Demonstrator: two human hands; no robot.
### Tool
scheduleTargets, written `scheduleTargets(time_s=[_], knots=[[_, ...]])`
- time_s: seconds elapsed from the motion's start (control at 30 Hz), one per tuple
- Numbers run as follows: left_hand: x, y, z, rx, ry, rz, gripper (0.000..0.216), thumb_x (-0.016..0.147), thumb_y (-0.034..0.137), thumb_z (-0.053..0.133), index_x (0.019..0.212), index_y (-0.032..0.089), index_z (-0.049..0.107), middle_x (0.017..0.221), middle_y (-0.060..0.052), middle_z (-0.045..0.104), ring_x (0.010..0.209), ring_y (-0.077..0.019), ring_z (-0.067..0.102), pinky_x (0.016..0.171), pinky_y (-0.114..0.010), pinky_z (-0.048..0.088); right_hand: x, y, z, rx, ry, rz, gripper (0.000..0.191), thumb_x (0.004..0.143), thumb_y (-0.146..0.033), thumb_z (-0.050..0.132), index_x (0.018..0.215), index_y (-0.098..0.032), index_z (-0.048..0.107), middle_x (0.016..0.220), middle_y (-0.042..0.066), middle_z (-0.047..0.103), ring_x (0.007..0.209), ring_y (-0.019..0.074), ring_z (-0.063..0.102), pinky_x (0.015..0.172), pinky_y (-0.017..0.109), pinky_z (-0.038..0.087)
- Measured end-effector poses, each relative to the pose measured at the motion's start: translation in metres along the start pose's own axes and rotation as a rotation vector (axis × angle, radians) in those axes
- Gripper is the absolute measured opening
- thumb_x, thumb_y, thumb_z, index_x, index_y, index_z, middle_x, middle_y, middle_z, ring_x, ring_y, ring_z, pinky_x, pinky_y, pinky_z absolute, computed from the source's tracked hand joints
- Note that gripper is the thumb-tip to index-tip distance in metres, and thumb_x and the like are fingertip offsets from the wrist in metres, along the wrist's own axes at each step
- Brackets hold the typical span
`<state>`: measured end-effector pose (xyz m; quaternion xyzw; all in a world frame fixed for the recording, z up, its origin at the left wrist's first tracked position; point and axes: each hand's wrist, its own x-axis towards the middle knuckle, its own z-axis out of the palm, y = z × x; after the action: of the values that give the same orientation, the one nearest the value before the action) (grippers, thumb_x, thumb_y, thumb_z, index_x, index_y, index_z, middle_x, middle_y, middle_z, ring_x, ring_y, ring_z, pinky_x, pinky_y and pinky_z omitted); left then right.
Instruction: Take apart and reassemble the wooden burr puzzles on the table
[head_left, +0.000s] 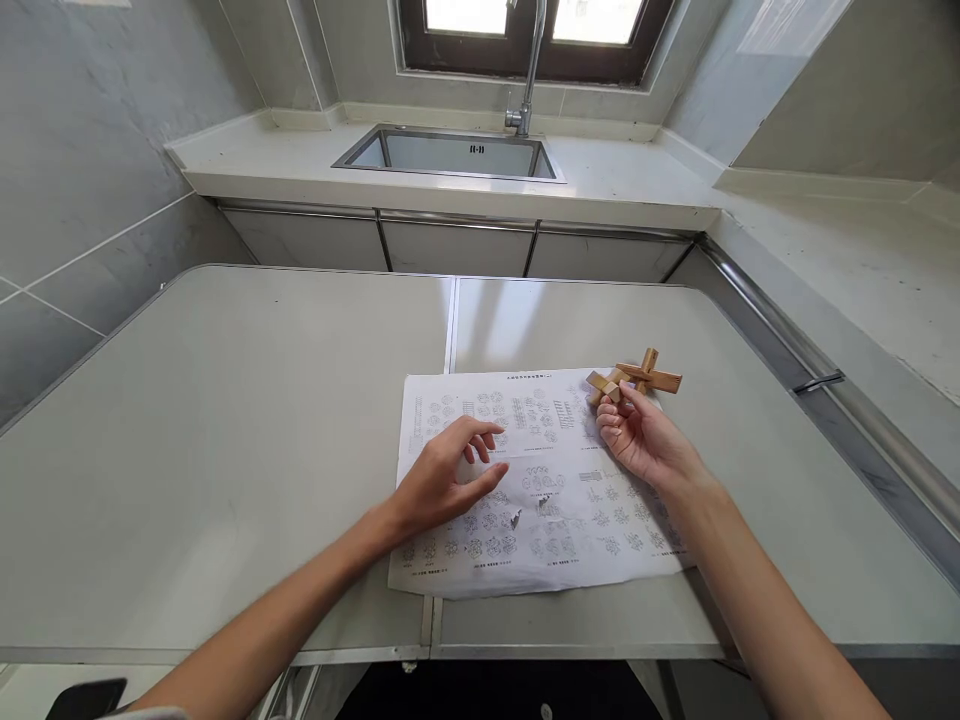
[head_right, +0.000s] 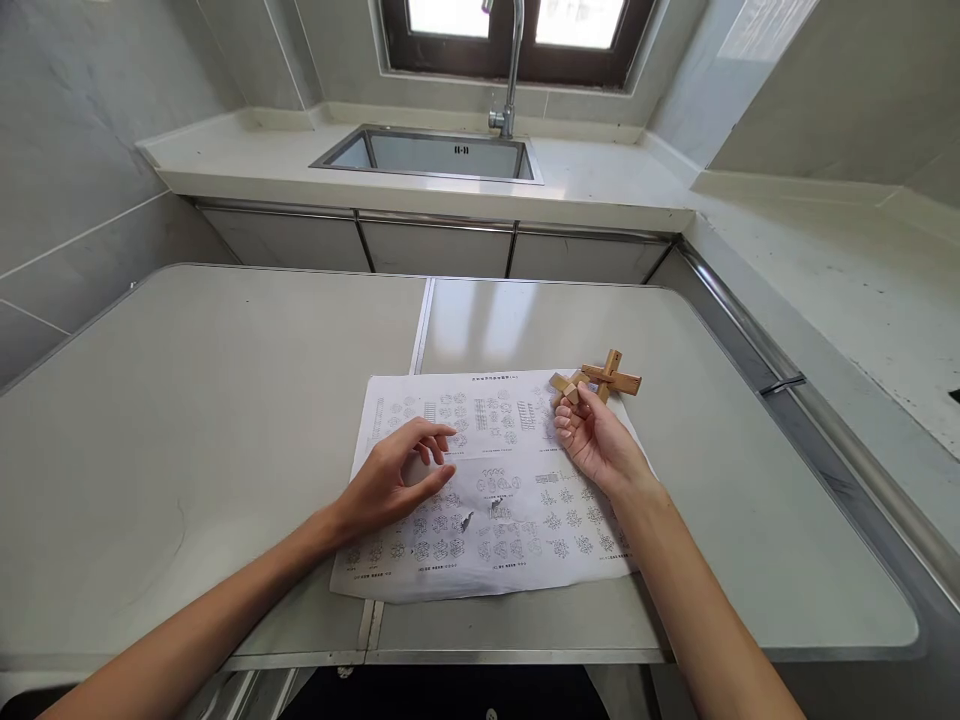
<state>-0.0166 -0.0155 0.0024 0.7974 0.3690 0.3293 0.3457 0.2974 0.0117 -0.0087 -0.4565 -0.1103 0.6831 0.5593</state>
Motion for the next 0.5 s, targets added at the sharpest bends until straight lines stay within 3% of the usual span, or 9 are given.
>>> scheduleTargets(time_s=[0.23,0.37,0.5], knots=[[0.003,-0.002,-0.005,-0.001,0.049,-0.024,0.030,0.100,0.035,0.066,0.127,0.021,0.064,0.100,-0.005,0.071,0.085,-0.0175,0.068,0.081,-0.034,0.060,-0.003,-0.006,-0.001,-0.067,-0.048,0.015,0.032,0.095,-0.044,0.078,0.079,-0.022,0.060,0.070,-0.003,0.052,0.049,0.0084,0.051,0.040,0.016,0.054],[0.006,-0.004,-0.011,-0.016,0.088,-0.064,0.029,0.100,0.036,0.066,0.124,0.021,0.066,0.099,-0.005,0.071,0.085,-0.0172,0.067,0.080,-0.033,0.058,-0.019,0.012,0.011,-0.125,-0.026,0.005,0.037,0.085,-0.048,0.087,0.080,-0.020,0.064,0.068,-0.003,0.056,0.051,0.0082,0.053,0.043,0.017,0.053],[0.011,-0.009,-0.021,0.009,0.155,-0.141,0.027,0.100,0.040,0.065,0.119,0.020,0.069,0.098,-0.004,0.072,0.084,-0.0166,0.066,0.076,-0.030,0.054,-0.035,0.033,0.033,-0.334,-0.135,-0.057,0.043,0.079,-0.053,0.091,0.082,-0.019,0.064,0.069,-0.003,0.059,0.057,0.0107,0.057,0.049,0.021,0.053]])
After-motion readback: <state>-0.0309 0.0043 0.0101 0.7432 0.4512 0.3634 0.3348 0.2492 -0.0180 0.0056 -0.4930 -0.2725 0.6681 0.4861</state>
